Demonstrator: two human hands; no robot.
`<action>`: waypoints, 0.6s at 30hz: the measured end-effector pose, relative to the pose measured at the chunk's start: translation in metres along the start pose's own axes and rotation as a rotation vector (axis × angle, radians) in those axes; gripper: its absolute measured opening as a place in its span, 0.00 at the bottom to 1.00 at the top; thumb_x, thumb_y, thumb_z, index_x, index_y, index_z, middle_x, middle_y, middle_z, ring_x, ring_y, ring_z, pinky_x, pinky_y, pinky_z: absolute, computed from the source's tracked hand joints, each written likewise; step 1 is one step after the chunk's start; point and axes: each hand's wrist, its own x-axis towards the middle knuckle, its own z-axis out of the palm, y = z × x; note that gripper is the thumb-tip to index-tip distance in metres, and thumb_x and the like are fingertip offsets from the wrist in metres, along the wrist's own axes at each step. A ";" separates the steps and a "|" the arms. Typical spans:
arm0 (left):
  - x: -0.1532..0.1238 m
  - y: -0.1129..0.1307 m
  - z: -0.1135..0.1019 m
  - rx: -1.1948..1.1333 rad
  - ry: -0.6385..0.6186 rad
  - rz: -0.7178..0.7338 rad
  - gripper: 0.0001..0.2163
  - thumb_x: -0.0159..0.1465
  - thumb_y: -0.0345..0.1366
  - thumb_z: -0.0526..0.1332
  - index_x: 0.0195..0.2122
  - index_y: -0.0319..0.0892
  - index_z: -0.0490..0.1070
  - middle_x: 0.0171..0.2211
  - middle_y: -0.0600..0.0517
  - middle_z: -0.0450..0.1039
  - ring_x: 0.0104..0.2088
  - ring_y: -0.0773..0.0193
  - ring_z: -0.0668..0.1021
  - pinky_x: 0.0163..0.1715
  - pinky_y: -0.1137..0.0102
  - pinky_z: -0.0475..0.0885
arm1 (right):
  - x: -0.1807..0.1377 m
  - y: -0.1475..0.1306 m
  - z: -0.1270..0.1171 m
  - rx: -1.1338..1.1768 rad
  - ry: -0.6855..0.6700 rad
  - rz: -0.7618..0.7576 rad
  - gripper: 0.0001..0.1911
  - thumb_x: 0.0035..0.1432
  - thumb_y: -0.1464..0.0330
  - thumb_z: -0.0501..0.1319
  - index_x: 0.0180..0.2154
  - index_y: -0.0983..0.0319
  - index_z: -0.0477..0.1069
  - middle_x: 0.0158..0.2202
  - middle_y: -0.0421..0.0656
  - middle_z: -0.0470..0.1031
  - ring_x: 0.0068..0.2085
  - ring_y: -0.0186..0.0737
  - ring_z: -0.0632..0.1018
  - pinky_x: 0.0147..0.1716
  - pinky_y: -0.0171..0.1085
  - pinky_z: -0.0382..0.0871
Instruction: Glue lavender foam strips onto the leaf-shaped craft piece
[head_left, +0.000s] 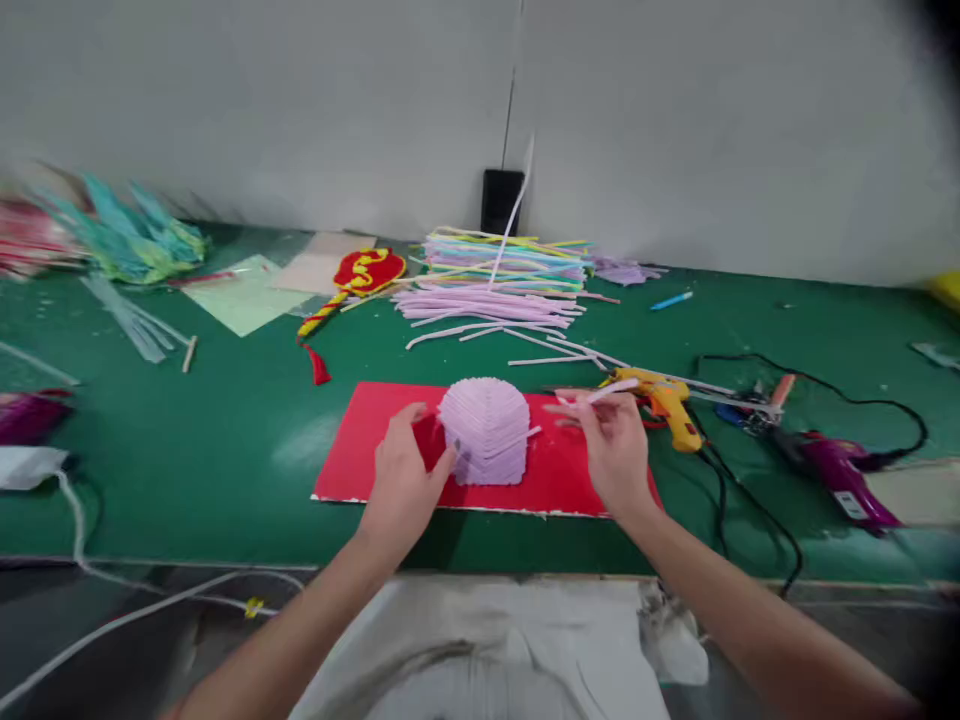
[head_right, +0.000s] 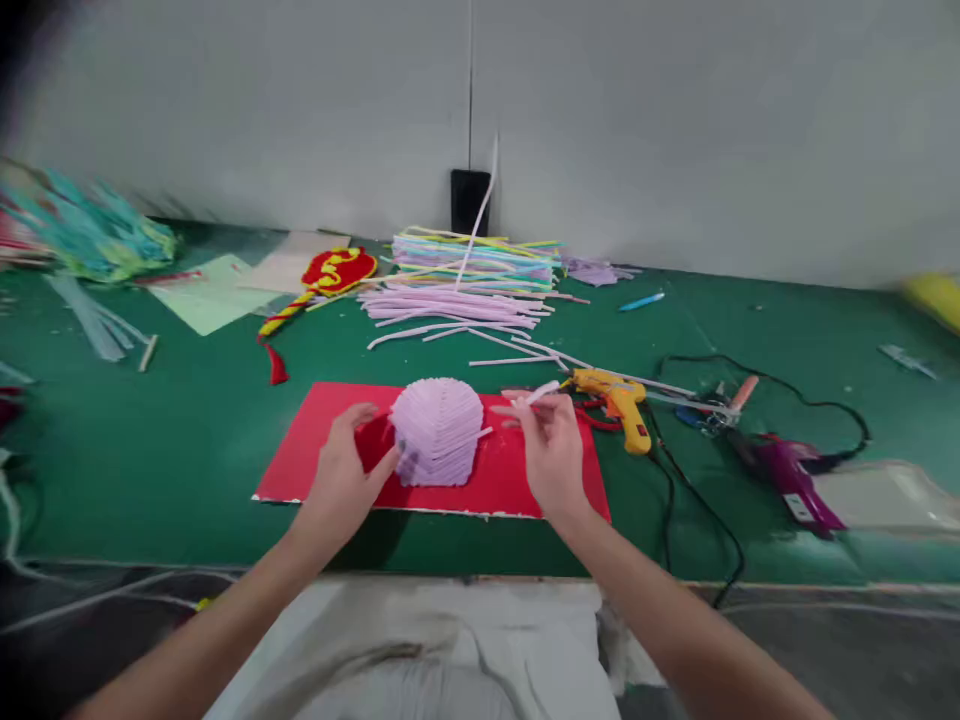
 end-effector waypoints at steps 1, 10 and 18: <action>-0.003 -0.003 -0.001 0.055 -0.012 0.060 0.27 0.64 0.44 0.55 0.60 0.37 0.52 0.59 0.37 0.62 0.59 0.50 0.66 0.56 0.53 0.65 | -0.004 0.001 -0.001 -0.038 -0.020 -0.013 0.09 0.61 0.61 0.58 0.37 0.59 0.62 0.45 0.48 0.78 0.44 0.41 0.80 0.46 0.46 0.74; 0.000 -0.013 0.008 0.291 -0.048 0.264 0.30 0.68 0.48 0.44 0.65 0.34 0.43 0.63 0.35 0.56 0.64 0.48 0.58 0.60 0.50 0.59 | 0.005 0.022 -0.002 -0.063 -0.059 0.027 0.10 0.61 0.60 0.57 0.35 0.59 0.61 0.48 0.49 0.77 0.50 0.42 0.77 0.52 0.49 0.68; 0.003 -0.010 0.010 0.342 -0.056 0.262 0.30 0.68 0.48 0.44 0.65 0.31 0.46 0.63 0.34 0.55 0.64 0.49 0.57 0.60 0.51 0.58 | 0.022 0.027 0.009 -0.057 -0.001 -0.001 0.11 0.60 0.60 0.58 0.34 0.59 0.59 0.45 0.49 0.77 0.47 0.42 0.78 0.48 0.48 0.72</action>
